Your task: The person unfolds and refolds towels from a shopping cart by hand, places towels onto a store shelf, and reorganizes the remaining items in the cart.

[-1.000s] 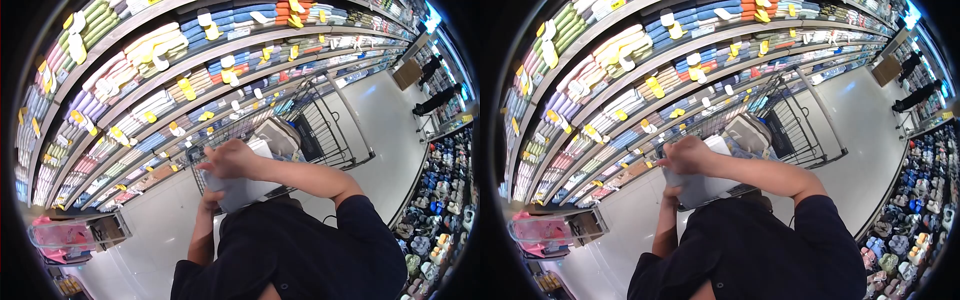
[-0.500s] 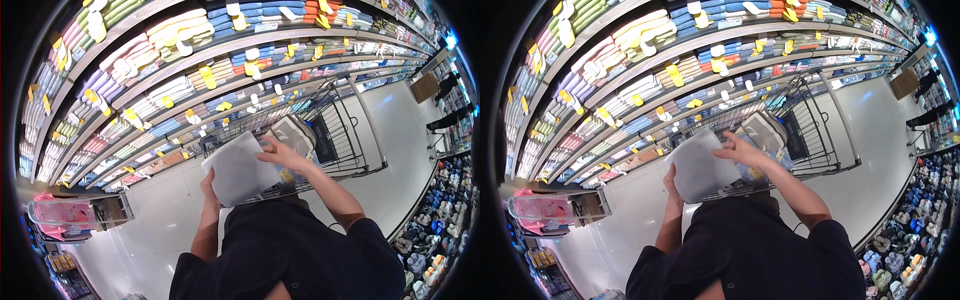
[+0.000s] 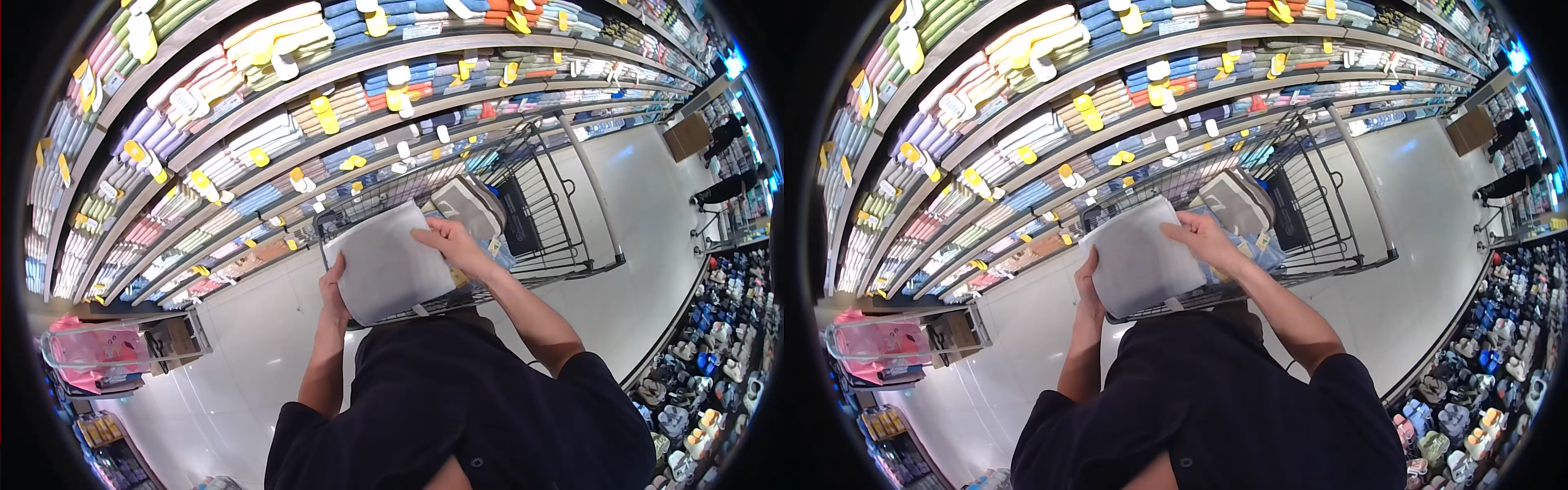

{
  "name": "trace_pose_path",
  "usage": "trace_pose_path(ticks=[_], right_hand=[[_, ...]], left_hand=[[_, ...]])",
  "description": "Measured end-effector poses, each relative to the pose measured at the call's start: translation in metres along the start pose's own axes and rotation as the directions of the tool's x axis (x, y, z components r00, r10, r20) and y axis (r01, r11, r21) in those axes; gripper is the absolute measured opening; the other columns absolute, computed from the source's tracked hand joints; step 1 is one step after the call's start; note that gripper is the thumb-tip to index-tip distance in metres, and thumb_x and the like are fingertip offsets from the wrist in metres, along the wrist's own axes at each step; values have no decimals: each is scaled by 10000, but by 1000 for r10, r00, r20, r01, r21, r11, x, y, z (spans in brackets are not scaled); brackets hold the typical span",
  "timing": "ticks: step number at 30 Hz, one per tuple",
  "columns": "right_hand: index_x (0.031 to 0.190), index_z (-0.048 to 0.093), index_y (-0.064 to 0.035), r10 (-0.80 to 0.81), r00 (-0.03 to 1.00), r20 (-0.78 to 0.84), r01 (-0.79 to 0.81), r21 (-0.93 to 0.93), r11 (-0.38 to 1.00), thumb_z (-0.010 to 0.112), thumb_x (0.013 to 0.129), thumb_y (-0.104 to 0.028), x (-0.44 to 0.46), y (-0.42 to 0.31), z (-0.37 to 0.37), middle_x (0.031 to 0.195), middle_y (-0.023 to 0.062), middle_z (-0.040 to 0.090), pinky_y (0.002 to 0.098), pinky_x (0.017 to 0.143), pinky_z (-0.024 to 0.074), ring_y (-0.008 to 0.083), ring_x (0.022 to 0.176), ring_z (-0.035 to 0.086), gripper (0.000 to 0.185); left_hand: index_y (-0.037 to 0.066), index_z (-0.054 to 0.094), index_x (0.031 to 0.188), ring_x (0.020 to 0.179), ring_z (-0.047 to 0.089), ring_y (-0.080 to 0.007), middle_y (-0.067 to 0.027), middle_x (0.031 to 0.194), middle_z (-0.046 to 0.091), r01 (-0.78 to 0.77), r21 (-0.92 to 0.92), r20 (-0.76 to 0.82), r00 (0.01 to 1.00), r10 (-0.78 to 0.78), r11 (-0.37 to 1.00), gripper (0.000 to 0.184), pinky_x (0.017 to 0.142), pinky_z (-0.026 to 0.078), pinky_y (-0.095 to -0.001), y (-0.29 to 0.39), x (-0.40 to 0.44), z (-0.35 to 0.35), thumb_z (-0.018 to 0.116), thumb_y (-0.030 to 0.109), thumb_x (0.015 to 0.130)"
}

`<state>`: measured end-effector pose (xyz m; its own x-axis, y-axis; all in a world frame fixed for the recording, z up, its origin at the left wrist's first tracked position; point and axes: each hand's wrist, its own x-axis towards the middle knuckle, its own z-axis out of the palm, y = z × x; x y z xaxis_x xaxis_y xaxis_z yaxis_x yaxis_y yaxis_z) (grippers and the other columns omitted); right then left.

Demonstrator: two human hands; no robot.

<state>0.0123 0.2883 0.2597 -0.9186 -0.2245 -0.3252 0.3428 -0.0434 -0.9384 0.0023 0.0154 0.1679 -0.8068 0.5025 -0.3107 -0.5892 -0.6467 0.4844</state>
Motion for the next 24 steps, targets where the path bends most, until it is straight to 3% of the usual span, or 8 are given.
trace_pose_path(ticks=[13, 18, 19, 20, 21, 22, 23, 24], right_hand=[[1185, 699, -17, 103, 994, 48, -110, 171, 979, 792, 855, -185, 15, 15, 3, 1087, 84, 729, 328, 827, 563, 168, 937, 698, 381], [1170, 705, -19, 33, 999, -20, -33, 46, 998, 757, 877, -173, 13, -8, 10, 1082, 112, 735, 345, 821, 566, 205, 934, 712, 335], [1171, 698, -26, -145, 988, -49, 115, -389, 914, 731, 868, -156, 9, -24, 21, 1059, 126, 733, 353, 795, 565, 227, 895, 714, 331], [1172, 691, -33, -316, 949, 0, 210, -746, 632, 704, 860, -139, 7, -35, 31, 1037, 140, 731, 361, 769, 564, 249, 856, 715, 330], [1172, 691, -33, -318, 948, -3, 211, -743, 635, 704, 860, -139, 5, -36, 44, 1037, 140, 731, 361, 769, 564, 249, 856, 715, 330], [1184, 680, -55, -457, 878, 140, 317, -887, 337, 701, 816, -148, 2, -35, 60, 1037, 131, 715, 357, 760, 559, 263, 827, 697, 380], [1197, 669, -76, -531, 786, 316, 368, -930, -7, 699, 772, -157, -2, -32, 73, 1038, 122, 698, 353, 751, 554, 277, 798, 679, 433], [1197, 669, -76, -533, 784, 319, 370, -929, -11, 699, 772, -157, -5, -26, 80, 1038, 122, 698, 353, 751, 554, 277, 798, 679, 433]], left_hand=[[-20, 495, 1406, 1140, 653, -250, -150, 1317, 620, 166, 289, -197, 974, -111, 943, 632, 954, 549, -387, 24, 0, 18, 531, 478, 1019], [46, 474, 1437, 1206, 611, -243, -116, 1349, 605, -62, 474, -75, 991, 110, 878, 669, 1001, 507, -375, 24, 11, 18, 557, 536, 990], [46, 474, 1437, 1206, 611, -243, -116, 1349, 605, -61, 476, -77, 991, 110, 877, 669, 1001, 507, -375, 15, 16, 11, 557, 536, 990], [59, 470, 1441, 1216, 603, -248, -117, 1351, 602, 6, 354, -156, 986, 53, 935, 688, 1010, 497, -376, 5, 22, 0, 537, 570, 985], [71, 465, 1444, 1226, 594, -254, -117, 1354, 599, 66, 221, -225, 974, -15, 973, 708, 1020, 486, -377, -3, 24, -5, 517, 604, 981], [67, 463, 1445, 1204, 606, -283, -142, 1348, 594, 39, 21, 18, 999, -39, 999, 769, 1013, 499, -423, -4, 17, 21, 427, 676, 978], [67, 463, 1445, 1204, 606, -283, -142, 1348, 594, 36, 25, 21, 999, -37, 999, 769, 1013, 499, -423, -3, 18, 22, 427, 676, 978], [67, 464, 1444, 1199, 608, -282, -143, 1346, 594, 49, 16, 32, 998, -50, 999, 767, 1008, 503, -425, -4, 19, 21, 427, 675, 978]])
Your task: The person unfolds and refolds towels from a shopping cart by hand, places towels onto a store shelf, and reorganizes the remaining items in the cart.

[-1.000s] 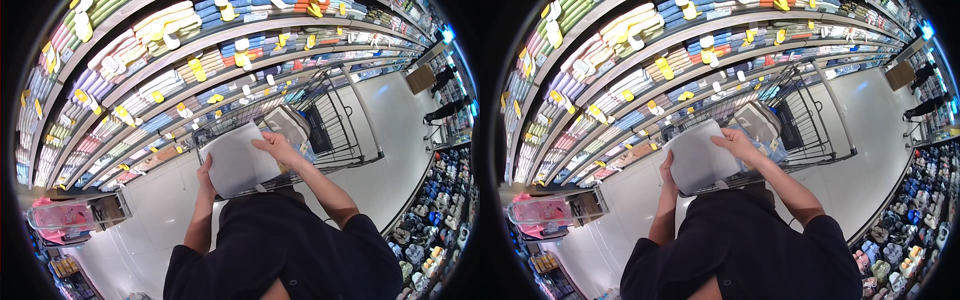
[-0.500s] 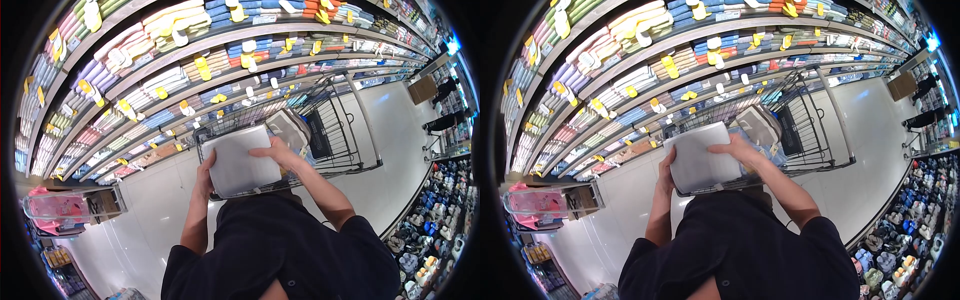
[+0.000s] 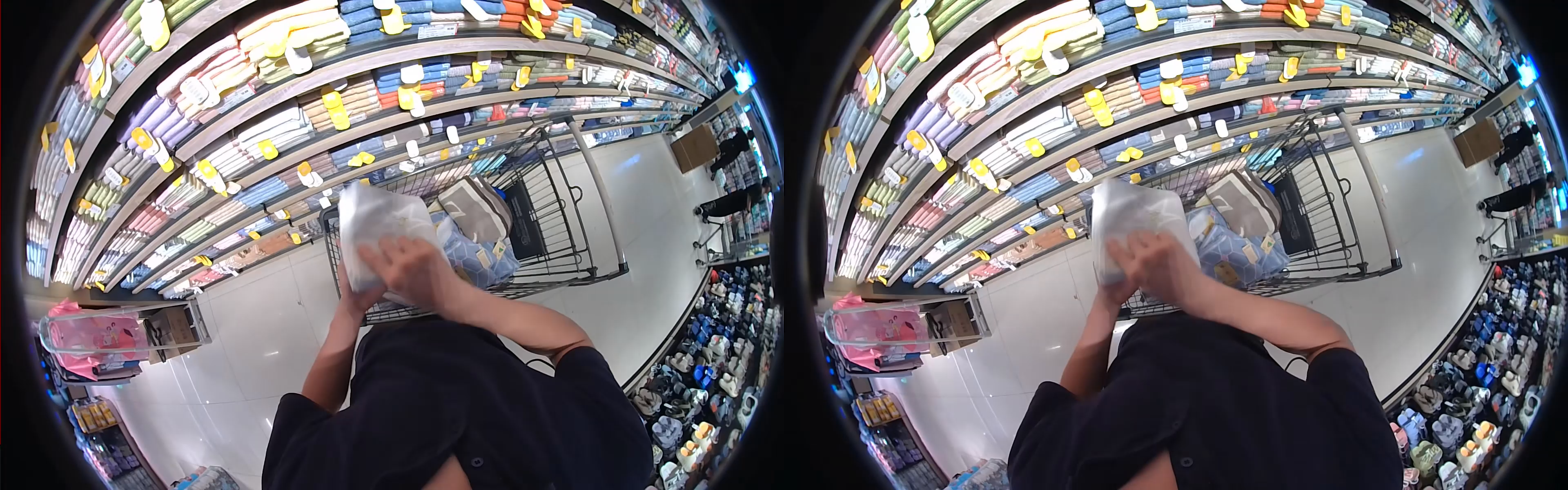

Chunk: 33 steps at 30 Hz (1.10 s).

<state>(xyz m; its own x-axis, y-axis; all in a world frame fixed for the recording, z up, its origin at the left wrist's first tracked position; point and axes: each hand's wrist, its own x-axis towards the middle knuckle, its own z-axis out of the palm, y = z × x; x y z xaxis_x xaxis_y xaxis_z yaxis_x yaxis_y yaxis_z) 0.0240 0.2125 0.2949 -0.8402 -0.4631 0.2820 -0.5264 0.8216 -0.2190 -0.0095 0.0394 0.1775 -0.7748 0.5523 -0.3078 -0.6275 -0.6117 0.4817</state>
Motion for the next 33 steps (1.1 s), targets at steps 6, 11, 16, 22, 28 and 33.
trace_pose_path(ticks=[6, 11, 16, 22, 28, 33], right_hand=[[1139, 652, -57, -279, 960, -32, 279, -6, 960, 711, 749, -161, -24, -5, 22, 1167, 140, 641, 417, 867, 527, 318, 1013, 622, 408], [1111, 647, -61, -97, 977, -191, 143, 246, 959, 797, 773, -195, -18, 23, 11, 1207, 137, 626, 454, 966, 492, 360, 1138, 591, 393], [1175, 654, -24, 144, 989, -31, -136, 181, 974, 806, 803, -315, 0, 68, 4, 1196, 178, 654, 437, 931, 509, 358, 1104, 615, 496], [1005, 727, 11, 266, 761, 592, -581, 439, 685, 832, 801, -380, -2, 112, 12, 828, 123, 703, 337, 690, 517, 193, 757, 659, 454], [943, 721, 27, 630, 610, 482, -731, 649, 211, 812, 860, -280, -32, 125, 39, 830, 53, 705, 281, 637, 489, 101, 697, 621, 331], [1117, 674, 40, 538, 640, 549, -703, 701, 119, 800, 864, -251, -48, 121, 60, 969, 91, 722, 295, 750, 526, 139, 829, 665, 406]], left_hand=[[64, 468, 1436, 1172, 621, -280, -147, 1332, 597, 23, -103, 45, 999, -19, 994, 757, 975, 523, -438, -15, 0, -21, 423, 668, 982], [62, 472, 1429, 1150, 631, -278, -151, 1321, 600, 113, -157, 89, 991, -100, 981, 749, 949, 540, -449, -31, -1, -40, 420, 663, 985], [58, 480, 1419, 1126, 645, -284, -155, 1306, 607, 130, 62, 28, 991, -132, 990, 784, 935, 555, -459, -28, 2, 2, 398, 697, 972], [28, 485, 1401, 1163, 632, -295, -158, 1298, 612, 177, -20, 35, 984, -176, 984, 907, 988, 534, -461, -23, 18, 1, 324, 788, 932], [22, 339, 1527, 1378, 458, -335, -165, 1532, 430, -22, -154, 195, 979, 52, 988, 1035, 1135, 390, -477, -36, 12, -30, 335, 836, 886], [-2, 423, 1457, 1285, 552, -294, -152, 1429, 532, -123, 81, -1, 992, 123, 989, 759, 1064, 472, -459, -51, 19, -41, 564, 565, 973]])
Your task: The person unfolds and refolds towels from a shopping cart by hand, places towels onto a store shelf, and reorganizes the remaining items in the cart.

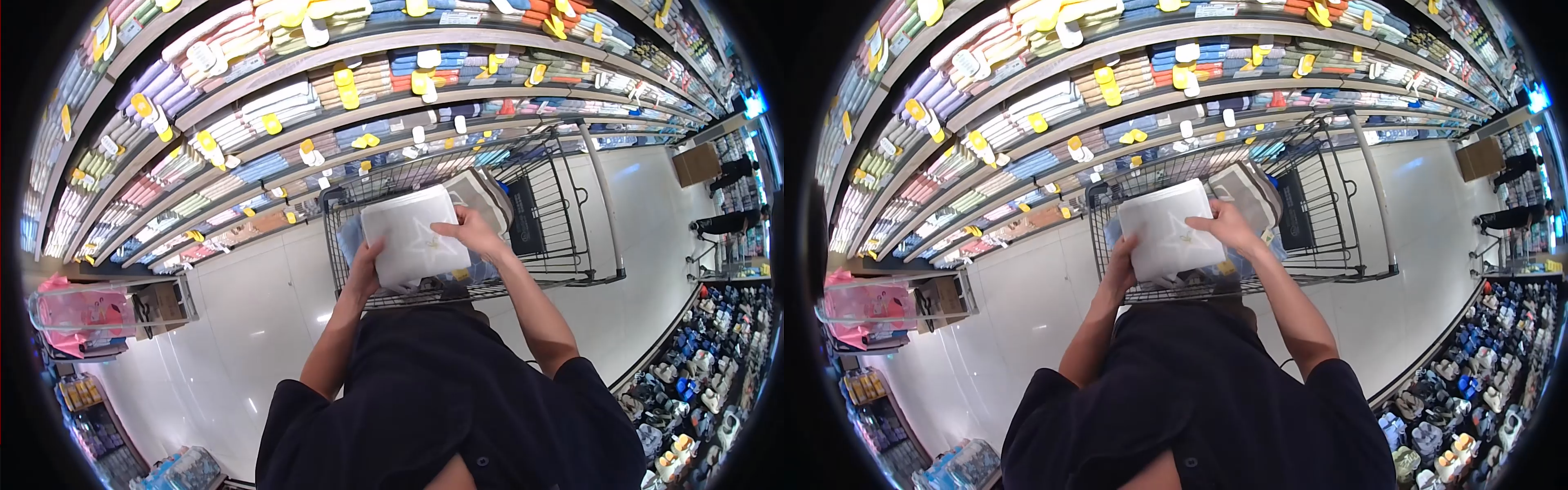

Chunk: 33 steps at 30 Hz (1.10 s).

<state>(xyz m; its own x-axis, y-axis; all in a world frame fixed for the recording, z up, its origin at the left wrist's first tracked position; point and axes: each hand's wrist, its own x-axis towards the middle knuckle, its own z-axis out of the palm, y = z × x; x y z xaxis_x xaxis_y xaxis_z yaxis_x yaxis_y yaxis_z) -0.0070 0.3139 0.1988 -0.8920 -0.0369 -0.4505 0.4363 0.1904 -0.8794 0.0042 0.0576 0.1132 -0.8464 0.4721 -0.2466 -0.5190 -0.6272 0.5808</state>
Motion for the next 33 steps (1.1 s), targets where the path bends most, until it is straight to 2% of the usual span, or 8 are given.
trace_pose_path(ticks=[2, 5, 10, 16, 19, 23, 28, 33], right_hand=[[1189, 643, 51, -37, 994, 104, 31, 53, 998, 800, 857, -235, -1, 5, 3, 1017, 108, 723, 303, 797, 536, 162, 881, 677, 466], [1232, 628, 28, 4, 991, 135, -22, 128, 992, 751, 918, -277, -6, 2, 3, 1102, 98, 716, 297, 843, 534, 144, 948, 680, 455], [1222, 628, 24, 150, 985, 86, -169, 306, 937, 697, 963, -298, -1, 9, 12, 1126, 87, 708, 272, 841, 525, 120, 979, 664, 419], [1207, 632, 23, 30, 999, 29, -37, 265, 964, 663, 990, -279, 1, 25, 13, 1089, 54, 711, 269, 837, 512, 91, 952, 638, 373], [1148, 668, 2, -46, 999, 22, 42, 170, 985, 672, 984, -328, 10, 30, 11, 1035, 21, 703, 253, 806, 482, 59, 903, 590, 368], [1116, 685, 10, 3, 1000, -22, -1, 125, 992, 664, 993, -307, 17, 37, 12, 1030, 44, 718, 272, 787, 515, 86, 885, 640, 340], [1146, 679, 20, 84, 996, -10, -80, 214, 974, 660, 982, -387, 17, 36, 13, 1045, 44, 708, 267, 816, 490, 88, 917, 611, 439], [1200, 658, 21, 240, 970, -41, -230, 168, 959, 667, 972, -399, 14, 73, 12, 1090, 81, 711, 282, 840, 511, 128, 966, 654, 478]], left_hand=[[-8, 515, 1360, 1108, 659, -234, -123, 1272, 634, 90, 172, -55, 995, -81, 981, 510, 929, 564, -392, 5, 4, -1, 664, 296, 978], [-2, 534, 1331, 1011, 693, -215, -116, 1183, 669, 102, 96, -64, 993, -96, 990, 452, 833, 604, -362, 10, 3, 3, 686, 211, 962], [-6, 558, 1302, 1006, 687, -204, -105, 1161, 678, 193, 238, -61, 981, -183, 952, 431, 853, 587, -358, 17, -4, 4, 672, 248, 973], [-18, 669, 1117, 871, 692, -147, -73, 976, 716, 232, 198, -229, 956, -185, 952, 462, 754, 568, -299, 19, 2, 20, 546, 420, 1035], [4, 683, 962, 703, 580, -84, -13, 825, 670, 141, 483, -317, 948, 22, 864, 489, 616, 463, -252, 10, 14, -4, 521, 458, 1045], [4, 678, 956, 709, 564, -74, 1, 824, 659, 22, 607, -248, 955, 163, 794, 489, 633, 449, -243, 3, 16, -16, 517, 456, 1048], [2, 653, 1094, 788, 596, -105, -38, 930, 672, 67, 427, -272, 961, 57, 902, 395, 706, 485, -255, 3, 15, -18, 566, 382, 1034], [8, 577, 1278, 903, 656, -158, -101, 1056, 692, 175, 503, -293, 956, -24, 846, 401, 793, 529, -302, -34, -2, -43, 618, 302, 1007]])
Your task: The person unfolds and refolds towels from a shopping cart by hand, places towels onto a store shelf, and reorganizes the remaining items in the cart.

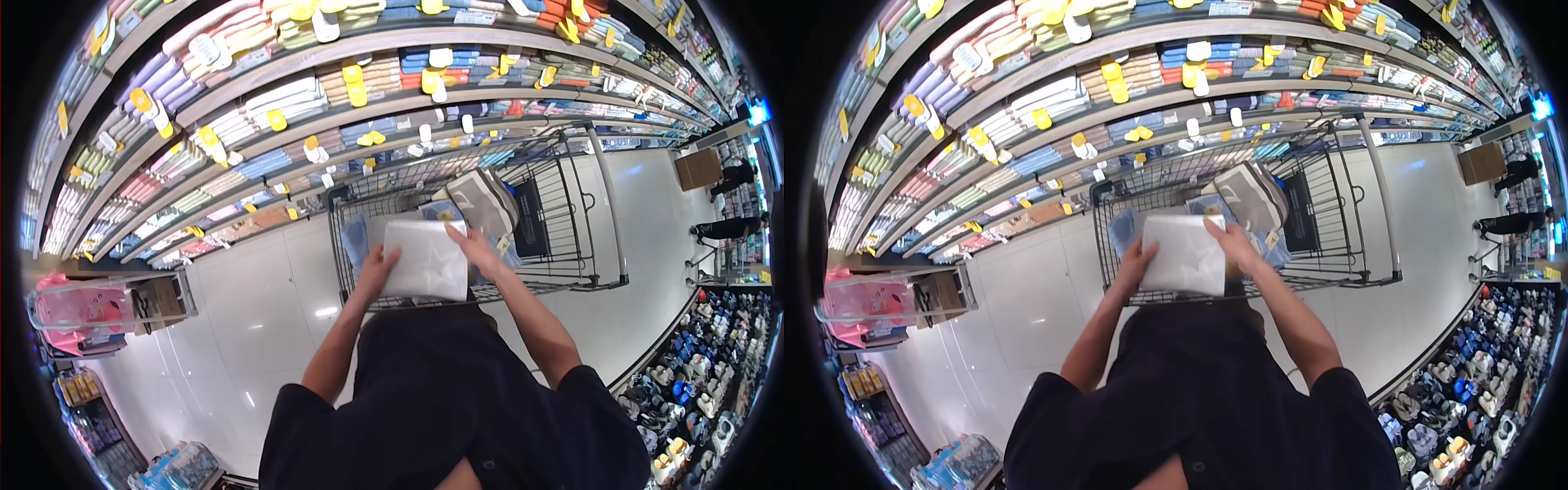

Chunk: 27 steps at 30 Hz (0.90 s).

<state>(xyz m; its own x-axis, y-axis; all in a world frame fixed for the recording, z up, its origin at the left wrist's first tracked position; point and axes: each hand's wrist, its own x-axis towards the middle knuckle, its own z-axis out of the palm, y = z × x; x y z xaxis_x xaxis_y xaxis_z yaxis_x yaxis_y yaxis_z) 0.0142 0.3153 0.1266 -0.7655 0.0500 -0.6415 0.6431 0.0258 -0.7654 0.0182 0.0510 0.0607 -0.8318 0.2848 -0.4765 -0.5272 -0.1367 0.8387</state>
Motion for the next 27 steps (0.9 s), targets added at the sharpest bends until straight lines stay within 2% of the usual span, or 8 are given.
trace_pose_path(ticks=[9, 12, 13, 15, 18, 23, 25, 27], right_hand=[[1328, 542, 12, 196, 956, 218, -236, 178, 955, 728, 916, -178, 7, -5, -20, 1172, 82, 676, 252, 725, 568, 139, 921, 697, 491], [1285, 547, 53, 85, 983, 161, -122, 236, 964, 709, 930, -174, 59, -53, -21, 1110, 103, 684, 263, 702, 578, 141, 876, 702, 451], [1263, 554, 61, 46, 992, 116, -76, 265, 961, 696, 941, -187, 73, -79, -16, 1067, 101, 691, 270, 683, 584, 138, 844, 703, 430], [1208, 576, 26, 15, 986, 164, -23, 46, 999, 675, 952, -203, 114, -119, -25, 996, 88, 699, 255, 622, 576, 142, 782, 707, 357], [1136, 617, 0, -20, 995, 98, -3, 227, 974, 662, 965, -251, 172, -151, -9, 936, 64, 695, 250, 551, 541, 125, 690, 675, 307], [1142, 634, -30, 16, 995, 98, -29, 128, 991, 682, 950, -293, 274, -160, -6, 940, 62, 695, 297, 588, 535, 140, 728, 668, 329], [1153, 649, -57, -18, 998, 59, 22, -60, 998, 671, 961, -295, 310, -156, -6, 961, 68, 698, 284, 604, 510, 131, 724, 642, 307], [1168, 650, -52, -143, 986, 90, 137, 67, 988, 629, 983, -267, 344, -146, 5, 1053, 94, 689, 307, 714, 510, 167, 838, 634, 285]], left_hand=[[-3, 539, 1354, 934, 677, -177, -134, 1098, 700, 49, -56, -1, 999, -49, 997, 471, 818, 542, -312, 16, 26, 8, 661, 259, 982], [-13, 533, 1363, 943, 676, -174, -121, 1115, 693, 3, -9, -54, 999, -4, 1000, 487, 824, 546, -310, 49, 78, -1, 683, 222, 964], [-8, 536, 1366, 968, 671, -172, -107, 1132, 689, 20, -146, -35, 999, -25, 989, 488, 830, 546, -320, 71, 91, 0, 688, 213, 958], [-3, 539, 1369, 992, 666, -171, -92, 1150, 685, 30, -277, -38, 998, -42, 960, 490, 836, 545, -330, 113, 111, 1, 693, 204, 952], [23, 536, 1388, 1043, 654, -168, -63, 1187, 670, -3, -322, -98, 995, -30, 947, 492, 849, 547, -356, 147, 156, -9, 689, 185, 949], [30, 538, 1328, 1075, 653, -172, -57, 1204, 653, -12, -486, -118, 992, -52, 874, 389, 879, 545, -313, 130, 234, -35, 642, 141, 969], [40, 543, 1309, 1067, 657, -191, -61, 1203, 653, -12, -498, -151, 986, -73, 867, 365, 894, 542, -323, 131, 253, -31, 636, 112, 964], [46, 552, 1297, 1058, 658, -201, -69, 1207, 651, -124, -527, -308, 950, -53, 841, 350, 897, 542, -321, 120, 284, -39, 633, 106, 963]])
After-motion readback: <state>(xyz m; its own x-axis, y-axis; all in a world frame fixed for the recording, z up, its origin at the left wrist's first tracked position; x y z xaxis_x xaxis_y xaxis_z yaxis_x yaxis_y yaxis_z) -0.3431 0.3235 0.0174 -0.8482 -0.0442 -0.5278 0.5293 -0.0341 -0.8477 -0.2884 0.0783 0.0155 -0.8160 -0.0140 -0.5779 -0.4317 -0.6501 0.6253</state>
